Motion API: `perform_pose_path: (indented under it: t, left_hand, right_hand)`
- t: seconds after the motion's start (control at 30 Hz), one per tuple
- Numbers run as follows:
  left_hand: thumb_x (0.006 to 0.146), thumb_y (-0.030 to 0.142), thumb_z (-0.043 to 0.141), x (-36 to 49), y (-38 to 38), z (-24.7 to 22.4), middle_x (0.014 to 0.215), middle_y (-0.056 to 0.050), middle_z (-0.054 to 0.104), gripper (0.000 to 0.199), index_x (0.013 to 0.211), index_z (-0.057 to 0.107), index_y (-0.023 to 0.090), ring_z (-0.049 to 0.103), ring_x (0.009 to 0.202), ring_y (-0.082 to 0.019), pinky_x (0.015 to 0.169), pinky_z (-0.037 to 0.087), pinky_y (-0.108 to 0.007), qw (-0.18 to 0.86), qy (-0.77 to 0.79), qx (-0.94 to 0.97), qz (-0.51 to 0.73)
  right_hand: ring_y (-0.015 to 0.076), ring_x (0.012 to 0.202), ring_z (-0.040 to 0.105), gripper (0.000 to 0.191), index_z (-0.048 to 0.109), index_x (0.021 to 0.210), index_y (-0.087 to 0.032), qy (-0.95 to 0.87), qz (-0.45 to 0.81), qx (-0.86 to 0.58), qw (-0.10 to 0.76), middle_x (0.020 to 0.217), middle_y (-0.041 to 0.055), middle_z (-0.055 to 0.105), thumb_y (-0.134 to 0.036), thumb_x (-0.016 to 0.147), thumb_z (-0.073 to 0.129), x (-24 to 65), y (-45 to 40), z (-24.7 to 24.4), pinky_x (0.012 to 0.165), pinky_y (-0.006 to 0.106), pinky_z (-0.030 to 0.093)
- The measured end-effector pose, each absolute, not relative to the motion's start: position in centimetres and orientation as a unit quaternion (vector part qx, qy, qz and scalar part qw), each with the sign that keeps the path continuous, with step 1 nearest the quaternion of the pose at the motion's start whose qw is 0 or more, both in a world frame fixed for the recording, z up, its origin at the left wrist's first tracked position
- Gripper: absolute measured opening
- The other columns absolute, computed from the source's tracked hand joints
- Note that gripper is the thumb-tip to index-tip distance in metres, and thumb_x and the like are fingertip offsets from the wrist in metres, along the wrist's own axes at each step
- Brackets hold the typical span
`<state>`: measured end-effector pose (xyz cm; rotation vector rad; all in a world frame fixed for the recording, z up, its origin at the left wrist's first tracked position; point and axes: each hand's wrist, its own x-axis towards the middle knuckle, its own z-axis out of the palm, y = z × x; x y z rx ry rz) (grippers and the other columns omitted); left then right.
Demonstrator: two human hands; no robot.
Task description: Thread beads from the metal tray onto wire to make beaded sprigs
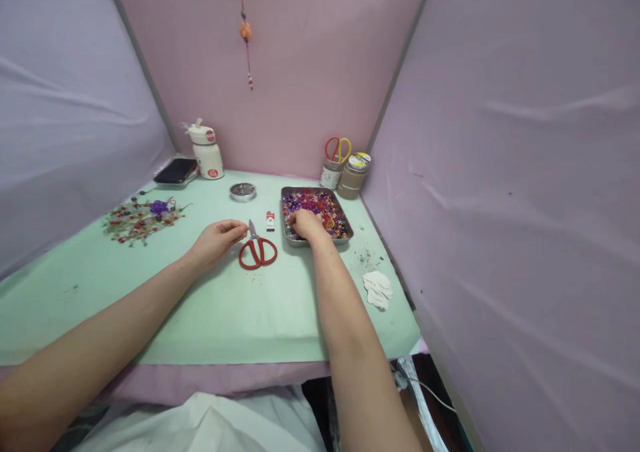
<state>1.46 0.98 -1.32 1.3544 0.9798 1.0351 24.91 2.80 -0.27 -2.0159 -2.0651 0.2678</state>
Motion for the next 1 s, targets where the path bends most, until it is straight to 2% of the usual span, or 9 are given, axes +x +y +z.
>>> perform_pose_path:
  t: [0.13,0.2,0.4,0.67,0.87,1.0]
  left_hand:
    - [0.060,0.047,0.077,1.4,1.0,-1.4,0.073,-0.004,0.066,0.034,0.074,0.068,0.017,0.057,0.070,-0.015,0.069,0.044,-0.028,0.560,0.411,0.568,0.441]
    - [0.059,0.047,0.078,1.5,1.0,-1.4,0.073,-0.004,0.066,0.035,0.074,0.068,0.017,0.057,0.069,-0.015,0.069,0.045,-0.029,0.561,0.410,0.564,0.446]
    - [0.057,0.046,0.079,1.5,1.1,-1.5,0.072,-0.004,0.066,0.035,0.072,0.068,0.017,0.057,0.069,-0.016,0.070,0.045,-0.030,0.566,0.406,0.556,0.454]
    - [0.057,0.048,0.078,1.4,1.3,-1.6,0.071,-0.005,0.065,0.036,0.071,0.068,0.016,0.056,0.069,-0.016,0.071,0.045,-0.030,0.556,0.407,0.565,0.454]
    - [0.056,0.046,0.079,1.5,1.2,-1.5,0.068,-0.003,0.064,0.035,0.071,0.068,0.016,0.055,0.066,-0.015,0.068,0.044,-0.030,0.561,0.414,0.555,0.454]
    - [0.058,0.045,0.078,1.5,1.1,-1.5,0.070,-0.003,0.064,0.034,0.074,0.068,0.016,0.055,0.067,-0.014,0.069,0.044,-0.029,0.562,0.416,0.557,0.447]
  right_hand:
    - [0.0233,0.100,0.059,0.029,0.073,0.092,-0.022,-0.640,-0.010,-0.754,0.148,0.106,0.0097,0.068,-0.014,0.084,0.046,25.4,2.4,0.2,0.089,0.037,0.038]
    - [0.0232,0.102,0.058,0.031,0.072,0.095,-0.022,-0.625,-0.022,-0.763,0.164,0.108,0.0103,0.067,-0.014,0.085,0.043,25.8,2.3,0.4,0.090,0.037,0.037]
    - [0.0228,0.100,0.060,0.029,0.071,0.090,-0.024,-0.639,0.003,-0.754,0.153,0.102,0.0071,0.070,-0.014,0.082,0.046,26.2,2.5,0.0,0.092,0.040,0.037]
    - [0.0220,0.099,0.060,0.026,0.072,0.085,-0.023,-0.652,0.030,-0.752,0.090,0.100,0.0084,0.071,-0.013,0.079,0.049,26.0,2.7,-0.5,0.095,0.041,0.033]
    - [0.0234,0.101,0.060,0.025,0.071,0.087,-0.022,-0.646,0.031,-0.760,0.064,0.104,0.0098,0.069,-0.014,0.080,0.048,26.0,2.7,-0.3,0.094,0.042,0.032]
    - [0.0236,0.100,0.061,0.024,0.071,0.093,-0.019,-0.637,0.034,-0.769,0.046,0.105,0.0126,0.069,-0.016,0.081,0.050,25.9,2.7,-0.2,0.091,0.039,0.034]
